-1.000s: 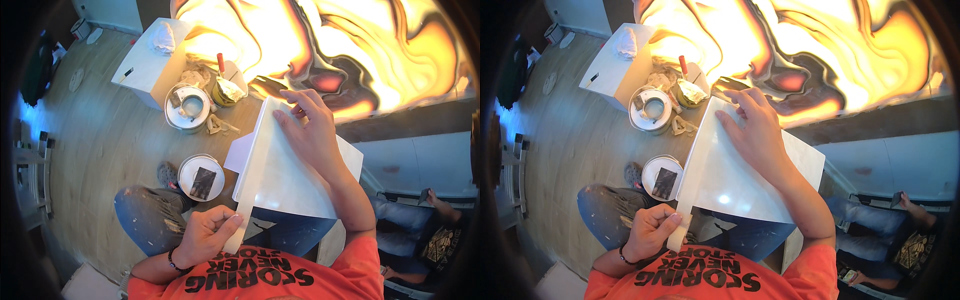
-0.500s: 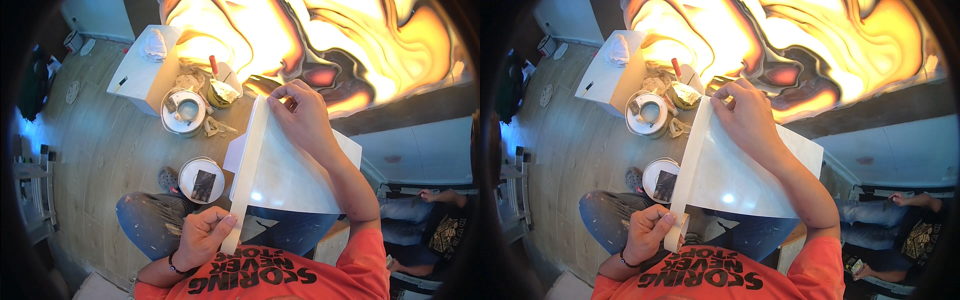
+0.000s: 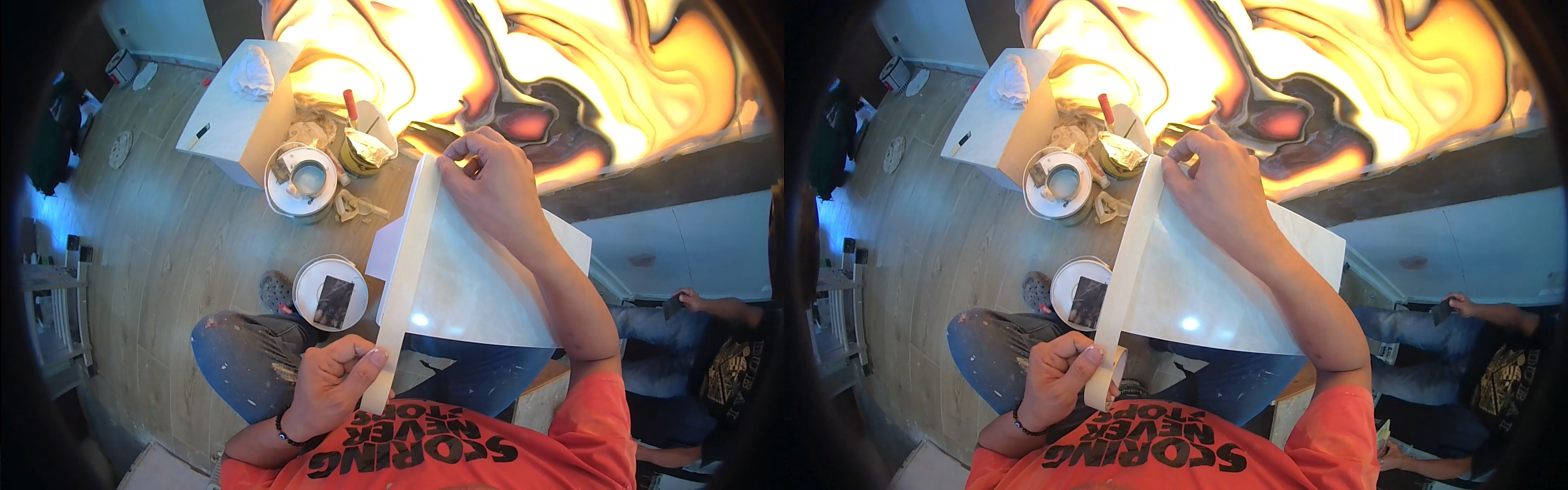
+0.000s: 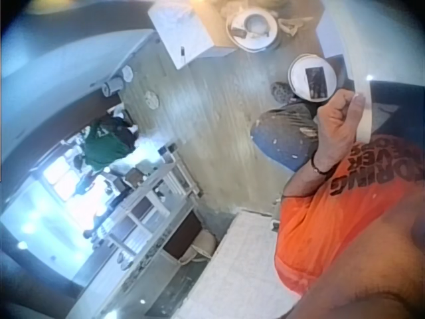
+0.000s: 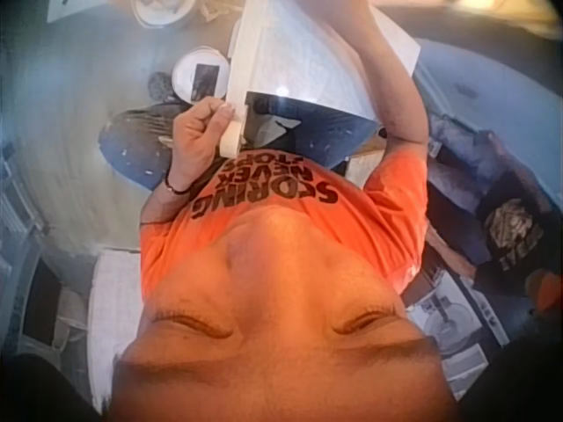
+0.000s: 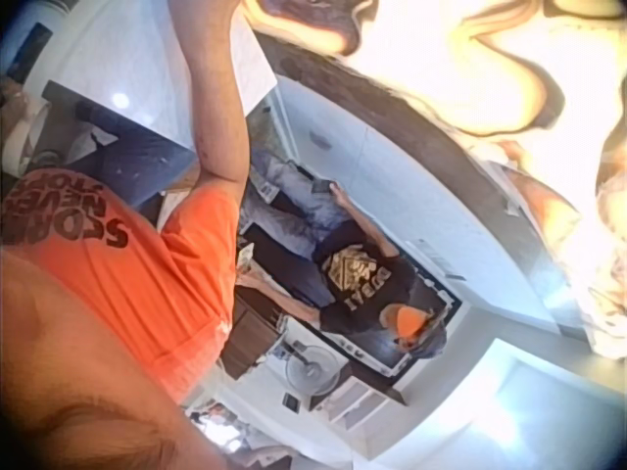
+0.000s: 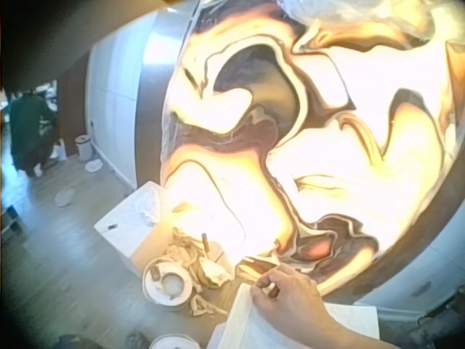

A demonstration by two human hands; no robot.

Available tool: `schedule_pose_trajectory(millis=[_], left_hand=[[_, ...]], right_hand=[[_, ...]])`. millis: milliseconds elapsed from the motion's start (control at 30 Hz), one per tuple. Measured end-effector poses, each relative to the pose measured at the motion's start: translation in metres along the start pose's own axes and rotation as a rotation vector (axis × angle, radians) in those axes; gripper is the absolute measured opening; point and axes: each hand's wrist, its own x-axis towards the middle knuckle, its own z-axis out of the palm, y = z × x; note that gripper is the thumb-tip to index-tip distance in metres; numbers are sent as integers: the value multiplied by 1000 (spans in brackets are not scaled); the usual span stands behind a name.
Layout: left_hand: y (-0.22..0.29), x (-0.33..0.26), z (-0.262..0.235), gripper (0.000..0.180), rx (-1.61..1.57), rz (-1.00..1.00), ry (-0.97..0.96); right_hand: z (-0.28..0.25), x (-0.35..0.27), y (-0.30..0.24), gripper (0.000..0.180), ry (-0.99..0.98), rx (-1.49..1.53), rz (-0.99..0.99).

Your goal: The person sits on the floor and applies adhesive to the edges of a white rectangular tile using a small tool. They then apply masking tape to the edges of the tile to secure the adhesive.

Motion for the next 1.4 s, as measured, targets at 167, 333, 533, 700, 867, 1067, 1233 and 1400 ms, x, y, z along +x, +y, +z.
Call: schedule_pose_trajectory(millis=[167,333,533,700,867,1067,1233,1400], left_hand=[[7,-2,-1,23,7,28,-7],[7,-3,-2,24,-5,49,-12],[8,-2,-1,24,8,47,-19],[9,-3,-1,23,-11,54,-20],[5,-3,2,21,-12,29,-39],[5,-3,3,21,4,18,-34],[7,-4,0,22,-20,32,-30],[7,-4,1,21,-16,36,-15]], right_hand=[[0,2,1,20,-6,-16,6],[-1,2,-1,21,-18,-6,30],[-4,3,-3,22,-35,-21,38],[-4,3,-3,22,-37,-15,48],[-2,3,-2,22,-26,-1,36],[-3,2,-3,21,-26,-10,42],[-3,4,-2,21,-32,-22,32],[-4,4,-2,19,-50,9,58]])
